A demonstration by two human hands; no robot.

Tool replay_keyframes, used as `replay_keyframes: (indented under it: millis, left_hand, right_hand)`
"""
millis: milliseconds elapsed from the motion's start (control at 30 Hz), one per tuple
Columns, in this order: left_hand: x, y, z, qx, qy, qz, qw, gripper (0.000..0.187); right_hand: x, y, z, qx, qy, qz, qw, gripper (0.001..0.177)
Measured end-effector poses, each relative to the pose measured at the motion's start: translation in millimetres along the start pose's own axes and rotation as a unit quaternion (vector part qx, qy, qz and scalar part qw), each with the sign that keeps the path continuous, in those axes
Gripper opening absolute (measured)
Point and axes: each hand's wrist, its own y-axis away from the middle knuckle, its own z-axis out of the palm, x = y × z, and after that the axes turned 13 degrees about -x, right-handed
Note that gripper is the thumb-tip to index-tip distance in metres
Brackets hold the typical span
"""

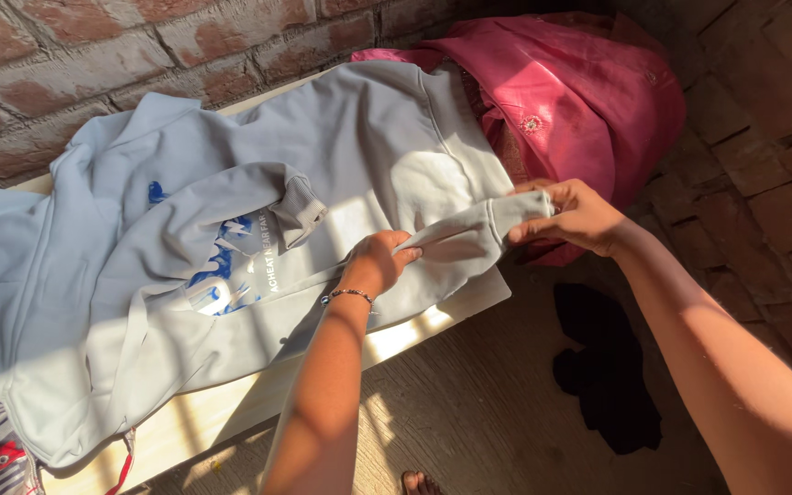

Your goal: The person folds a grey hoodie on a table and places it into a floral-patterned bag. The person then picks up a pink garment from the table.

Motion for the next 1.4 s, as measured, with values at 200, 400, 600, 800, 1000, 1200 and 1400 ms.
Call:
replay_keyframes:
  millis: [200,400,600,800,1000,1200,1400]
  left_hand:
    - [-15,-10,-14,-0.038,0.056,0.032,0.997,0.044]
    - [-31,-17,-12,0.042,-0.004,0.028,0.999,0.048]
    - [-27,-16,0,0.063,-0.051,-0.024,0.996,0.043]
    - [-22,-6,9,0.154,-0.115,0.026,0.981,0.039]
    - [-31,3,30,0.202,-0.190,0.033,0.960,0.050]
    - [-61,3,47,0.306,-0.314,0.123,0.890,0.063]
    - [-69,28,40,0.319,-0.347,0.144,0.870,0.069]
  right_hand:
    - [16,-10,4,0.095,0.081,-0.064,0.990,0.026]
    - [42,-23,16,0.227,0.359,0.176,0.888,0.045]
    - [55,-21,22,0.318,0.211,0.176,0.907,0.045]
    - [48,-27,57,0.439,0.469,0.051,0.765,0.053]
    - [53,-41,120,0.247,0.640,-0.073,0.723,0.050]
    - [70,-56,143,0.107,0.664,-0.018,0.740,0.075]
    - [55,-60,158,0.147,0.666,-0.081,0.727,0.080]
